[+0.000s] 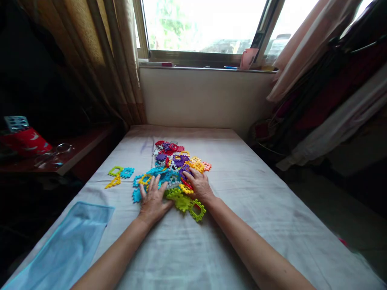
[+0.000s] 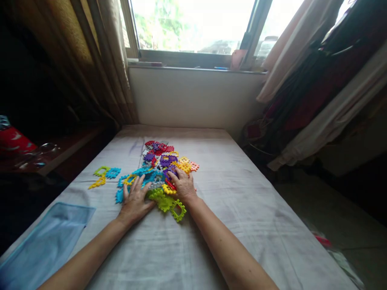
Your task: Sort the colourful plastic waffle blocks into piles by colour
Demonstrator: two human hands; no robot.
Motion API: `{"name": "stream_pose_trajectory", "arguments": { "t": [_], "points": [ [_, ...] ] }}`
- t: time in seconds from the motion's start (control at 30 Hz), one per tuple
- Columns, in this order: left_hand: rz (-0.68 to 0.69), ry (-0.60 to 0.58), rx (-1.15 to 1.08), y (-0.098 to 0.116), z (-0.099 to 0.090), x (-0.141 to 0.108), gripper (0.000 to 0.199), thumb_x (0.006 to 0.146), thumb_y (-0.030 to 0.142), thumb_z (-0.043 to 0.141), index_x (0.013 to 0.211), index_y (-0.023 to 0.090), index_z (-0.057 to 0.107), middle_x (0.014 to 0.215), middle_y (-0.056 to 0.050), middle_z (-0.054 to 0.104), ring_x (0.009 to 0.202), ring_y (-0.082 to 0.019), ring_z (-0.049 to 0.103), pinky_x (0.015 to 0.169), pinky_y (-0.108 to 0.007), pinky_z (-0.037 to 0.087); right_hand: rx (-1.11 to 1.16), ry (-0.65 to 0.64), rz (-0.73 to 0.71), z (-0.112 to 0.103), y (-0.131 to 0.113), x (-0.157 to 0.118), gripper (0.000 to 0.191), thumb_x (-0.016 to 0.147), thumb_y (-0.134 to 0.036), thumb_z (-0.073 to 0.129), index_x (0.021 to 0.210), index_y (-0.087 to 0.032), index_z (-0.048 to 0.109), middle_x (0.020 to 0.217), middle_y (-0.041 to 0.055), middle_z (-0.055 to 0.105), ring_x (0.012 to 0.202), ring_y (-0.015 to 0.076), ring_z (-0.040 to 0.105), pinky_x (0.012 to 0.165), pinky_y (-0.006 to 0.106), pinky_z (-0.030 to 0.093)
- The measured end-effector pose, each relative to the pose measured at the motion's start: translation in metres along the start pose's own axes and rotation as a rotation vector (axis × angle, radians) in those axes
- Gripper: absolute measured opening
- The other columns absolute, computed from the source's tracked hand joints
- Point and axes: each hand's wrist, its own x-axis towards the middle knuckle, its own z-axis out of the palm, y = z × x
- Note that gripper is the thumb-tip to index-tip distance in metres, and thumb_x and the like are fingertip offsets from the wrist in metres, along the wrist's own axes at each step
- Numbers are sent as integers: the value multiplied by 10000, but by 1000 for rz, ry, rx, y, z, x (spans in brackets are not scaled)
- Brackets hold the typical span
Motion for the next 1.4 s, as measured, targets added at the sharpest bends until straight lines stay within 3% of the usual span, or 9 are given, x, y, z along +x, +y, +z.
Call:
{"name": "stream_pose_trajectory", "arguments": {
  "t": [0.2,0.33,0.43,0.57,0.7,0.77,0.9,1.13,1.4],
  "points": [
    [-149,134,-56,-6,-2,19,545,880,495,540,1372,259,543,1559,-153,396,1460,-350,319,1170,-671,141,220,117,225,-12,18,31,682,795,-334,663,1448,-248,487,1500,123,476,1380,266,438,1120,454,376],
    [-14,95,-112,-11,1,-2,438,904,444,507,1296,279,611,1502,-117,482,1417,-325,397,1186,-611,190,362,287,198,-17,46,14,498,826,-381,600,1294,-215,627,1370,119,596,1305,243,515,1101,423,418],
    [66,82,-131,-9,1,-14,376,915,457,492,1207,298,668,1475,-93,514,1410,-326,406,1191,-606,188,480,398,340,-14,61,-4,397,821,-375,537,1149,-220,699,1212,100,689,1102,237,638,955,411,523],
    [252,72,-127,9,-2,-21,533,889,533,541,1362,290,570,1548,-116,423,1469,-332,308,1205,-599,136,504,486,508,-9,68,-18,389,811,-378,472,1021,-188,739,1026,99,741,862,219,680,825,370,554],
    [467,-81,-107,37,1,-21,656,769,623,673,1360,356,577,1586,-91,370,1477,-374,275,1201,-630,41,505,500,473,-6,66,-22,388,797,-391,476,980,-189,753,955,84,752,775,204,670,775,339,548],
    [421,-61,-95,47,4,-17,565,780,585,683,1294,356,633,1587,-78,373,1477,-370,277,1204,-625,27,520,516,441,-4,66,-22,376,790,-392,483,946,-192,760,923,77,757,754,197,667,751,323,544],
    [209,143,-34,48,6,-7,396,876,446,609,1229,278,674,1553,-127,419,1474,-349,297,1200,-627,77,545,559,414,-2,66,-22,340,786,-388,504,899,-203,766,898,66,764,751,192,664,758,313,539],
    [77,361,-65,12,7,-14,361,921,393,524,1225,253,658,1453,-124,540,1414,-324,410,1187,-591,197,534,527,361,-2,53,-30,299,813,-378,518,896,-212,753,804,37,747,665,171,636,698,292,523],
    [-105,519,-153,-34,-1,-11,274,906,353,531,1097,242,692,1310,-110,650,1325,-321,510,1146,-577,289,338,367,61,-8,13,-66,181,881,-308,557,883,-226,719,917,50,732,817,174,667,788,288,525]
  ]
}}
